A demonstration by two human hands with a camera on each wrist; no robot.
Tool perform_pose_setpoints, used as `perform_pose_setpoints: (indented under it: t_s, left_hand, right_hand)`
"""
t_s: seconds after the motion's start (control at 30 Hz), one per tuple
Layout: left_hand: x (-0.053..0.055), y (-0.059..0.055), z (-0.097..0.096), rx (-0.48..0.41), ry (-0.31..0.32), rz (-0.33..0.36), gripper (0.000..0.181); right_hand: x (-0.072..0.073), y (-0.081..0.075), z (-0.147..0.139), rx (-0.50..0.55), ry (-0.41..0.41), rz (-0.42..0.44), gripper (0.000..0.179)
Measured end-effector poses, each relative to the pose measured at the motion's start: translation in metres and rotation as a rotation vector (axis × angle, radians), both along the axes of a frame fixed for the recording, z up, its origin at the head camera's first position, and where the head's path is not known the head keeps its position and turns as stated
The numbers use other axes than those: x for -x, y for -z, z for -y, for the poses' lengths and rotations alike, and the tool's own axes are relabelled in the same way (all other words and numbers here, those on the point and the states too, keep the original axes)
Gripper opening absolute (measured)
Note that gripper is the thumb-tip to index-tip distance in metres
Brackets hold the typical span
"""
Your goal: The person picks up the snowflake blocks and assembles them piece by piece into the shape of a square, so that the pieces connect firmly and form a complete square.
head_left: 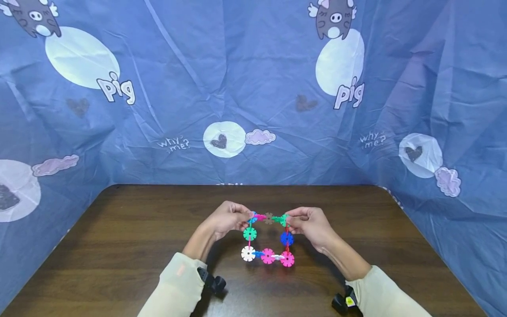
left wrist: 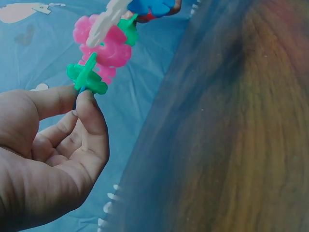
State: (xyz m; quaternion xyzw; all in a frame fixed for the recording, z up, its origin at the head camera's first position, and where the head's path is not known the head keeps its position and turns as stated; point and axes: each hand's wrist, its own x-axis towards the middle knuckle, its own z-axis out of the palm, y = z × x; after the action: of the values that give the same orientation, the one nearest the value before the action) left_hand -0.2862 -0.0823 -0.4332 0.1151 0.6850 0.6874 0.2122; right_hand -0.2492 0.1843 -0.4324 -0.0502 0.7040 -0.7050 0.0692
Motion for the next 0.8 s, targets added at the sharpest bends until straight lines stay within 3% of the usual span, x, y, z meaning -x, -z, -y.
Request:
perform_pose_setpoints:
  t_s: [0.13,0.47,0.8]
  left_hand:
    - [0.000,-0.003,-0.002,0.023,0.017,0.007,0.014]
    - [0.005,0.002,-0.007,0.087,0.023,0.025,0.014]
    - [0.016,0.007,-0.008,0.281,0.022,0.018,0.017]
  right_hand:
    - [0.002,-0.001,-0.004,-0.009,-0.013,0.042,0.024]
    - [0.021,0.003,-0.018,-0.130,-0.085,0.169,0.020]
    - [0.039,0.011,-0.021,-0.242,-0.142,0.225,0.018]
